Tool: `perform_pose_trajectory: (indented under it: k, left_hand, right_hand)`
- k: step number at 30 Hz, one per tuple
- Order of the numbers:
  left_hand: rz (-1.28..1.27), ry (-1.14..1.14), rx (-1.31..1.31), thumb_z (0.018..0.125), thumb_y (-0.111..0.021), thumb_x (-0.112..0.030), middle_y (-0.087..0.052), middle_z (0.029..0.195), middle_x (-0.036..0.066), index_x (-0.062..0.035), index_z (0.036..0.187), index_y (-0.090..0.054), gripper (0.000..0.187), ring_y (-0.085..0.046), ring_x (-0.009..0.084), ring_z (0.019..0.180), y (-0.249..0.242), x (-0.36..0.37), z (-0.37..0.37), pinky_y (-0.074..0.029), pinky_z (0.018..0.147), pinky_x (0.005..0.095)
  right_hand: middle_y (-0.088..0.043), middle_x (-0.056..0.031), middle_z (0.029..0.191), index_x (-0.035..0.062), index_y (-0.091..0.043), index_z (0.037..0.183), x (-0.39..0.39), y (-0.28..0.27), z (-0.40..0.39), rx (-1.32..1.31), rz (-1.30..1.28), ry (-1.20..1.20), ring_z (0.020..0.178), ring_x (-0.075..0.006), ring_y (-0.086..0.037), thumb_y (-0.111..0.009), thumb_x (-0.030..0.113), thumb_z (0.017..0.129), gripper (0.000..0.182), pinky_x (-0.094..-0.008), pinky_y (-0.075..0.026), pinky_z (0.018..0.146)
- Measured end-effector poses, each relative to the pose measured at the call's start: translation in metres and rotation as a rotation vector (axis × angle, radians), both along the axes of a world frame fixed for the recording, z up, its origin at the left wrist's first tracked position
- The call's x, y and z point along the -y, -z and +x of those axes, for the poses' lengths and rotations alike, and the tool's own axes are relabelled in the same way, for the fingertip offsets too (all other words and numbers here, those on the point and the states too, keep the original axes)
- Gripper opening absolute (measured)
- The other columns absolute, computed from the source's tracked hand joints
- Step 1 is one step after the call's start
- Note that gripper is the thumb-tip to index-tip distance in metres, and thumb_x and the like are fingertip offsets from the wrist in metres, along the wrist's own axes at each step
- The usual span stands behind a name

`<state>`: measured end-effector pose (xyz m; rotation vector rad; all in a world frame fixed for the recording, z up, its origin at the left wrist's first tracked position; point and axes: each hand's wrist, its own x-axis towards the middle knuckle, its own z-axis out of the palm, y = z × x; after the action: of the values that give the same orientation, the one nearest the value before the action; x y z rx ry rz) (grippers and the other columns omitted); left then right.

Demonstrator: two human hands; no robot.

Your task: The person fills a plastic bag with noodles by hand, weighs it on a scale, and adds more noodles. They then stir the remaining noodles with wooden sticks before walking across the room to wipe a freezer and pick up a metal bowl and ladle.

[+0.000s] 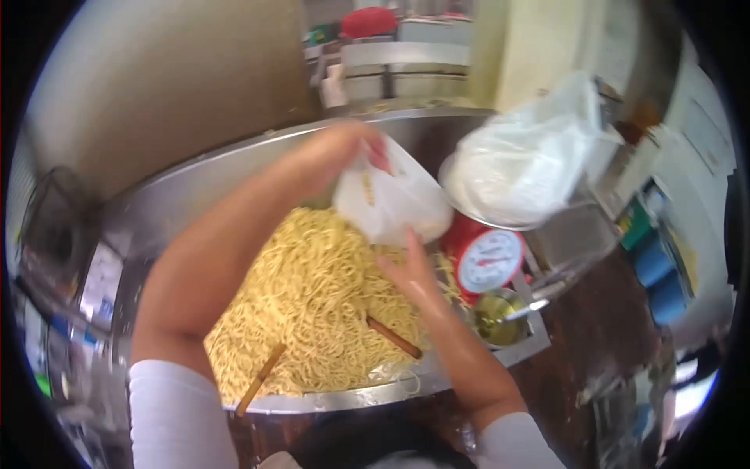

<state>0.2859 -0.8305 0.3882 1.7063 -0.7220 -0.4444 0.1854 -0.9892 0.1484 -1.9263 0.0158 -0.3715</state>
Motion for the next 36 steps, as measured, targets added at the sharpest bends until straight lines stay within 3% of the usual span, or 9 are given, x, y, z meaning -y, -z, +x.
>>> perform_pose_trajectory:
  k: [4, 8, 12, 14, 20, 23, 26, 32, 36]
  left_hand:
    - [0.522, -0.278, 0.388, 0.095, -0.056, -0.052, -0.063, 0.122, 0.013, -0.005, 0.13, -0.059, 0.058, -0.06, 0.0242, 0.108, 0.095, -0.109, -0.026, -0.043, 0.1, 0.0361]
    - [0.55, -0.702, -0.297, 0.096, -0.054, -0.04, -0.07, 0.106, 0.009, -0.0047, 0.122, -0.065, 0.045, -0.066, 0.0198, 0.089, 0.156, -0.317, -0.138, -0.053, 0.077, 0.0308]
    - [0.582, -0.677, -0.403, 0.094, -0.052, -0.041, -0.072, 0.087, 0.009, -0.0064, 0.099, -0.074, 0.041, -0.067, 0.0194, 0.08, 0.256, -0.399, -0.26, -0.053, 0.072, 0.0327]
    - [0.934, -0.463, -0.326, 0.096, -0.048, -0.049, -0.072, 0.088, 0.013, -0.0044, 0.098, -0.073, 0.051, -0.068, 0.0231, 0.081, 0.247, -0.371, -0.295, -0.053, 0.074, 0.0361]
    - [0.451, 0.099, -0.411, 0.102, -0.037, -0.05, -0.069, 0.077, 0.009, -0.0045, 0.087, -0.067, 0.056, -0.067, 0.0209, 0.07, 0.299, -0.323, -0.308, -0.051, 0.073, 0.0375]
    - [0.168, 0.14, -0.49, 0.102, -0.039, -0.048, -0.069, 0.074, 0.008, -0.0042, 0.09, -0.068, 0.054, -0.067, 0.0185, 0.068, 0.296, -0.288, -0.327, -0.051, 0.072, 0.0359]
    - [0.129, 0.18, -0.597, 0.103, -0.039, -0.048, -0.069, 0.074, 0.01, -0.0015, 0.091, -0.068, 0.056, -0.068, 0.0192, 0.071, 0.283, -0.247, -0.336, -0.052, 0.074, 0.0352]
    - [-0.149, 0.242, -0.716, 0.1, -0.043, -0.054, -0.071, 0.085, 0.01, 0.0001, 0.099, -0.067, 0.059, -0.069, 0.0221, 0.081, 0.284, -0.211, -0.341, -0.051, 0.08, 0.0365]
    - [0.277, -0.123, 0.051, 0.083, -0.071, -0.052, -0.066, 0.112, 0.019, -0.0041, 0.118, -0.065, 0.059, -0.06, 0.0342, 0.109, 0.284, -0.312, -0.324, -0.047, 0.094, 0.0409]
  right_hand:
    - [-0.065, -0.0228, 0.115, -0.0003, -0.06, 0.12, 0.009, -0.011, -0.061, -0.321, -0.448, -0.314, 0.11, -0.0377, -0.061, -0.068, 0.049, 0.082, 0.063, -0.0417, -0.047, 0.094]
    - [-0.069, -0.0217, 0.089, 0.0025, -0.064, 0.096, -0.008, 0.015, -0.085, -0.733, -0.75, -0.513, 0.085, -0.0372, -0.067, -0.06, 0.058, 0.083, 0.058, -0.0444, -0.051, 0.078]
    - [-0.065, -0.0161, 0.071, 0.0013, -0.06, 0.097, -0.042, 0.031, -0.094, -0.923, -0.629, -0.529, 0.062, -0.0296, -0.066, -0.059, 0.046, 0.091, 0.045, -0.0414, -0.053, 0.063]
    - [-0.062, -0.0125, 0.068, 0.0021, -0.058, 0.095, -0.067, 0.023, -0.106, -1.006, -0.452, -0.483, 0.057, -0.0254, -0.064, -0.058, 0.041, 0.093, 0.039, -0.0385, -0.052, 0.056]
    - [-0.055, -0.0057, 0.062, 0.0072, -0.051, 0.086, -0.191, 0.002, -0.171, -1.081, 0.166, -0.261, 0.048, -0.0182, -0.056, -0.055, 0.033, 0.098, 0.029, -0.0316, -0.048, 0.044]
    - [-0.058, -0.0051, 0.068, 0.008, -0.055, 0.082, -0.224, 0.024, -0.189, -1.004, 0.467, -0.047, 0.056, -0.0185, -0.059, -0.053, 0.038, 0.098, 0.034, -0.034, -0.052, 0.051]
    - [-0.06, -0.005, 0.075, 0.0061, -0.06, 0.09, -0.226, 0.025, -0.199, -0.867, 0.118, -0.1, 0.068, -0.0188, -0.063, -0.053, 0.038, 0.097, 0.033, -0.0349, -0.055, 0.062]
    - [-0.057, -0.0036, 0.068, -0.0003, -0.064, 0.102, -0.21, 0.007, -0.2, -1.068, 0.862, -0.225, 0.059, -0.0154, -0.054, -0.065, 0.02, 0.086, 0.025, -0.0301, -0.047, 0.055]
    - [-0.057, -0.004, 0.07, -0.0006, -0.057, 0.114, -0.177, -0.01, -0.218, -1.055, 0.634, -0.206, 0.053, -0.0128, -0.051, -0.066, 0.006, 0.08, 0.036, -0.0292, -0.044, 0.047]
